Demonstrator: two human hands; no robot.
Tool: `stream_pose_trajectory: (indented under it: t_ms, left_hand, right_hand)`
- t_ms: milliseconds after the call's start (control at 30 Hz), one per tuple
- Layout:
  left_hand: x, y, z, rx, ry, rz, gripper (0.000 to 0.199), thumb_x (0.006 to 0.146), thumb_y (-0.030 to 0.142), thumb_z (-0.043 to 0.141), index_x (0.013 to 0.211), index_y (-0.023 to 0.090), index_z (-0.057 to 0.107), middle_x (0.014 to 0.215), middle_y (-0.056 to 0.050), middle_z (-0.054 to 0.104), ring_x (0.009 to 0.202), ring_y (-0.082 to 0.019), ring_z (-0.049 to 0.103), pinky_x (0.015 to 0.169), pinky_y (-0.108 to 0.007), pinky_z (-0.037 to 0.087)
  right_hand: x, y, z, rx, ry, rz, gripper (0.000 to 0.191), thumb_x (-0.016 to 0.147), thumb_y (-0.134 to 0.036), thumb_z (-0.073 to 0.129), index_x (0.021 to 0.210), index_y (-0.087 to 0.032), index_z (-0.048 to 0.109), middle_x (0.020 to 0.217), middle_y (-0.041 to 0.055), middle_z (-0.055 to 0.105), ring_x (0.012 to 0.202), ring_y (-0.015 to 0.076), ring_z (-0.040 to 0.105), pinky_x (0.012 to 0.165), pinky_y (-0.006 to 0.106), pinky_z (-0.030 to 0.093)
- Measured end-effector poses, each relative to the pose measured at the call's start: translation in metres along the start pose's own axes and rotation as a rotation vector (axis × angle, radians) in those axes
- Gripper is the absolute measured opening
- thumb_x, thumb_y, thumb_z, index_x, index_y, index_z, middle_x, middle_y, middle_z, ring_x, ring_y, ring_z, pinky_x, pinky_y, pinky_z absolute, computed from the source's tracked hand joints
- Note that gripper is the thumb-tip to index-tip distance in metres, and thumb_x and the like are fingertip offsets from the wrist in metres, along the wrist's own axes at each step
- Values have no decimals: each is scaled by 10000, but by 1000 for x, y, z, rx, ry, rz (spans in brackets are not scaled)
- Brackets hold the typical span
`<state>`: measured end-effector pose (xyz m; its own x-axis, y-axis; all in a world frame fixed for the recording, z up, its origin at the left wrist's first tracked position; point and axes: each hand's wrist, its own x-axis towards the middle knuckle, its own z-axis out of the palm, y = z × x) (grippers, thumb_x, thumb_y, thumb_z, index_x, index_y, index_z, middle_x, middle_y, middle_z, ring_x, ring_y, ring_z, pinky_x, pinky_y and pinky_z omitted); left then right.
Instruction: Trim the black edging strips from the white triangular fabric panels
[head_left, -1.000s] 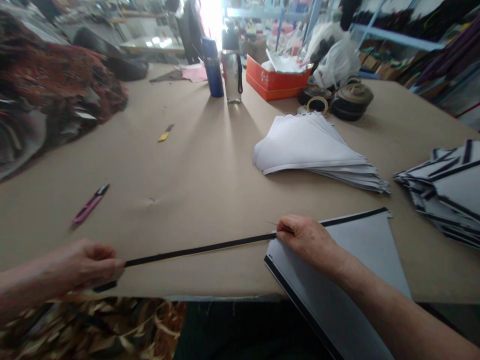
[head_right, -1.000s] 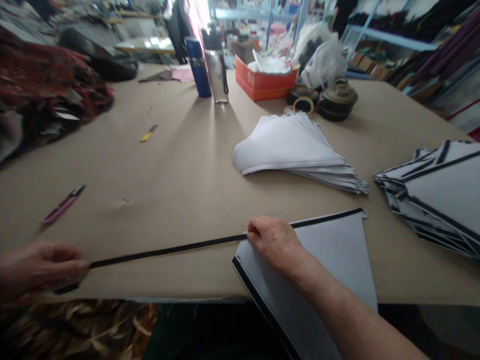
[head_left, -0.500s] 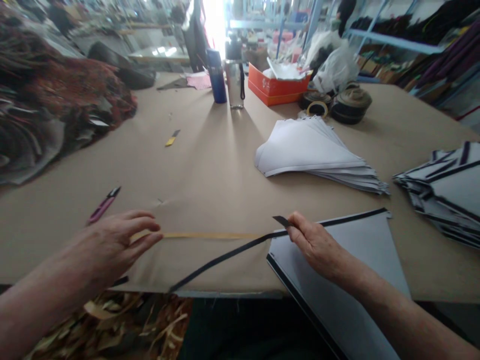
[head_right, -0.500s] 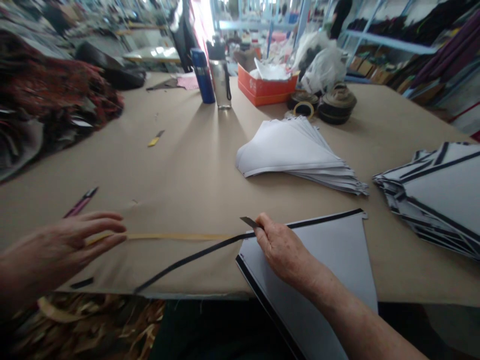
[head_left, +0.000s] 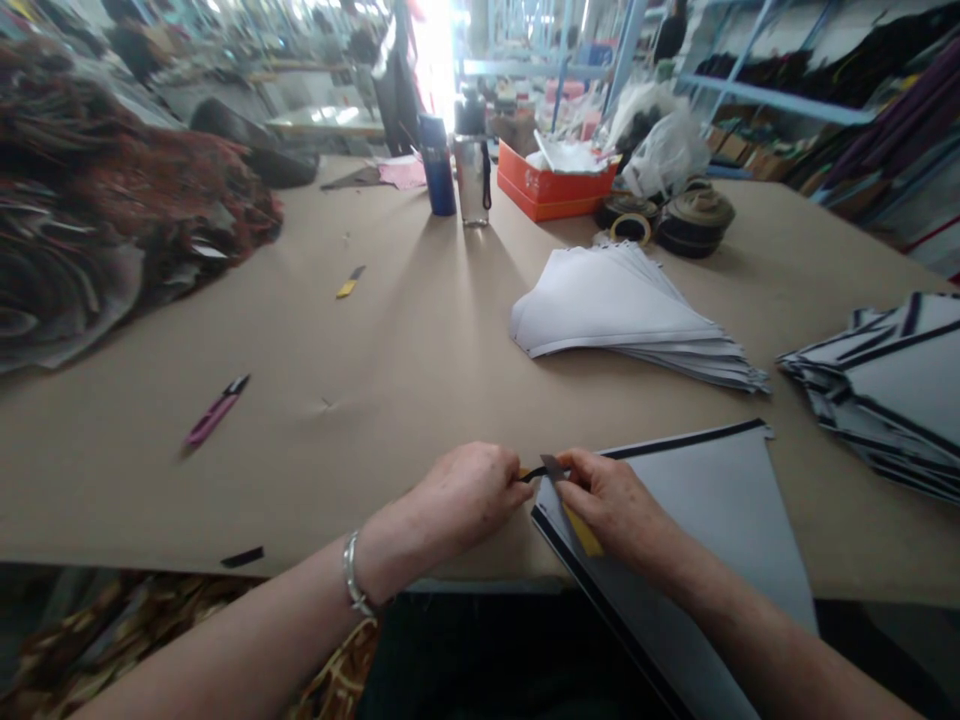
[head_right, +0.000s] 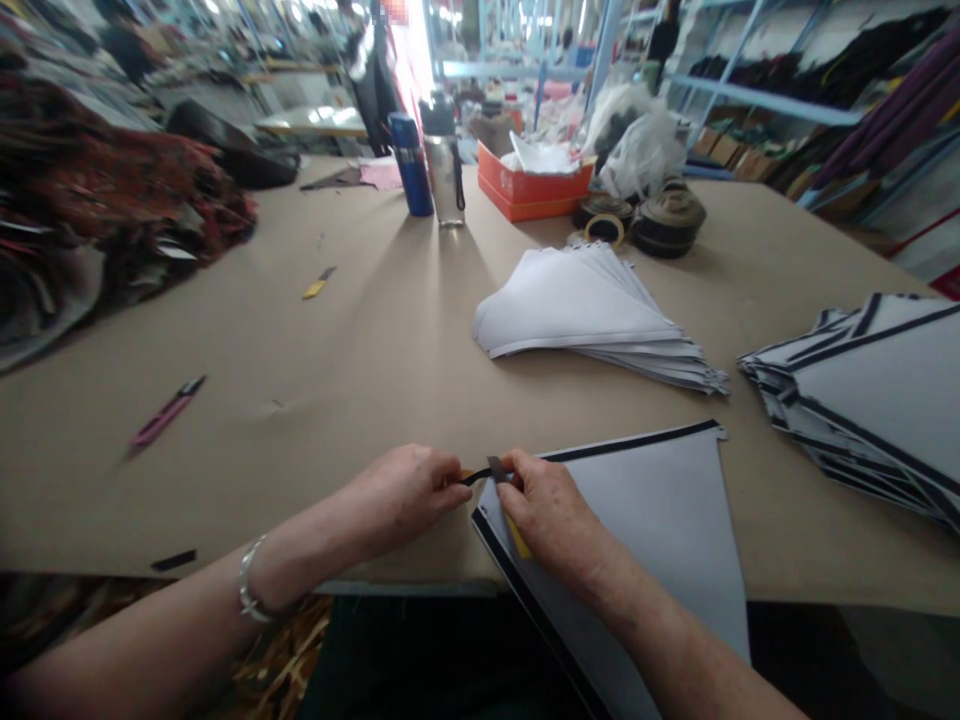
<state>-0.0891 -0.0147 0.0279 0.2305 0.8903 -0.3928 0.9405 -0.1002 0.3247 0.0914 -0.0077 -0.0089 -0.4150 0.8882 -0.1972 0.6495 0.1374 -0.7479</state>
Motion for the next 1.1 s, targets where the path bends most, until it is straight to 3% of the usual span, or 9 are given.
stream_pose_trajectory:
  t_ms: [167,367,533,700,800,933,1033,1100]
  left_hand:
    - [7,2,3,-52,-20,12,260,773,213,456,703,173,703,600,-73,647,496,-144,495,491,-254,305]
    - [1,11,9,-227,-47,197,258,811,235,440,601,172,577,529,42,459,530,-91,408,495,-195,288]
    - [7,10,18,-438,100,167,263,791,313,443,562,185,459,537,54,381,540,-101,374,523,-217,281]
    - [22,7,36,-393,145,229,234,802,291,408,629,191,528,631,7,528,617,-141,499,592,-244,345]
    - [26,3,42,-381,109,244,228,812,282,407,672,195,564,687,-16,588,662,-159,551,626,-253,383]
    - [27,2,41,-379,109,261,226,811,257,407,690,194,587,707,-18,617,673,-160,570,640,-251,399]
    - [29,2,39,-403,138,228,239,796,262,418,664,190,603,633,0,585,623,-152,544,591,-239,385]
    - [32,0,36,-457,150,189,256,787,300,438,658,187,628,594,7,571,597,-149,530,560,-232,381]
  right_hand:
    - [3,-1,6,-83,2,8,174,818,-175,485,882,-185,647,664,2,629,618,139,562,583,241,339]
    - [5,1,7,-72,5,-9,130,771,-133,494,781,-177,616,691,15,632,647,132,543,583,234,317]
    - [14,6,-3,382,108,46,81,741,-189,572,661,-173,574,596,-33,528,596,104,467,548,210,318]
    - [30,21,-12,798,139,154,138,789,-316,511,745,-187,493,672,1,598,598,128,590,613,264,490]
    - [37,48,-40,868,282,190,170,786,-347,515,767,-208,420,768,37,634,677,142,646,698,309,534]
    - [35,103,-103,754,576,232,207,786,-371,517,781,-223,374,805,23,615,697,120,635,701,268,523]
    - [15,137,-139,586,689,263,235,800,-432,493,830,-222,395,763,5,600,608,119,600,597,252,498]
    - [-7,149,-149,455,690,275,255,799,-454,495,851,-215,426,696,-14,586,535,123,559,544,254,466]
